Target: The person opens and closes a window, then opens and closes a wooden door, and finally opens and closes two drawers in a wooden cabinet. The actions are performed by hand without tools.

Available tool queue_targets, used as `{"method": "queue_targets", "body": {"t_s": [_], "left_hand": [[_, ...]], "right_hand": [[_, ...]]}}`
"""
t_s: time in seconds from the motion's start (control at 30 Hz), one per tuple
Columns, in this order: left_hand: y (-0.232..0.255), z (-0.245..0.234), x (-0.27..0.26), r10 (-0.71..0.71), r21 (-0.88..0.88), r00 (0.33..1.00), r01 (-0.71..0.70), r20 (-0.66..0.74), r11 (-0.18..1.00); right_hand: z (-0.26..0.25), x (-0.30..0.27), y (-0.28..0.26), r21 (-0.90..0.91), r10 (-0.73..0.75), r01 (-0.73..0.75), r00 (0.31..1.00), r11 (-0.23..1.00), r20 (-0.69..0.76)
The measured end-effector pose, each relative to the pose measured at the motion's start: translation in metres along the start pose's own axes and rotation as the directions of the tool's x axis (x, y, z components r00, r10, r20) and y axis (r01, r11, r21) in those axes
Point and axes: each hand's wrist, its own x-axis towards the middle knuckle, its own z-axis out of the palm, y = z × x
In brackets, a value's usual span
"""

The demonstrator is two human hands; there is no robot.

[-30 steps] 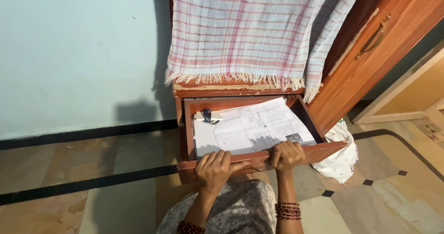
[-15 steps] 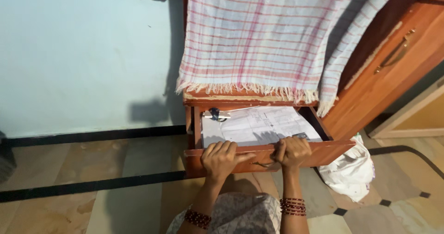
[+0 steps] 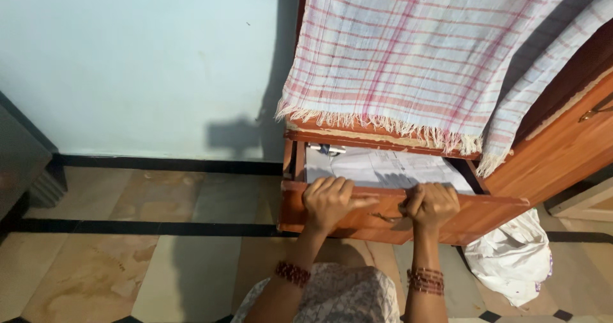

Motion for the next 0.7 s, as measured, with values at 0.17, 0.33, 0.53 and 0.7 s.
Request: {"method": "queue_targets", "body": {"t_s": [0.17, 0.33, 0.53, 0.7], "left_hand": [[-0.018, 0.039, -0.003, 0.028, 0.022, 0.999, -0.027, -0.022, 0.999], [-0.028, 0.076, 0.001, 0.085, 0.025, 0.992, -0.083, -0.092, 0.996], [-0.040, 0.104, 0.009, 0.228, 0.167, 0.952, -0.196, -0.202, 0.966], [-0.047, 0.126, 0.017, 0.220, 0.254, 0.933, -0.148, -0.285, 0.956]], "right_hand": [[0.029, 0.000, 0.008, -0.039, 0.022, -0.023, 1.000, 0.999, -0.014], [0.052, 0.007, 0.028, -0.082, 0.032, -0.046, 0.987, 0.996, -0.156], [0.081, 0.003, 0.048, -0.120, -0.025, -0.009, 0.959, 0.993, -0.283], [0.109, 0.000, 0.063, -0.167, -0.012, -0.042, 0.950, 0.985, -0.313]]}}
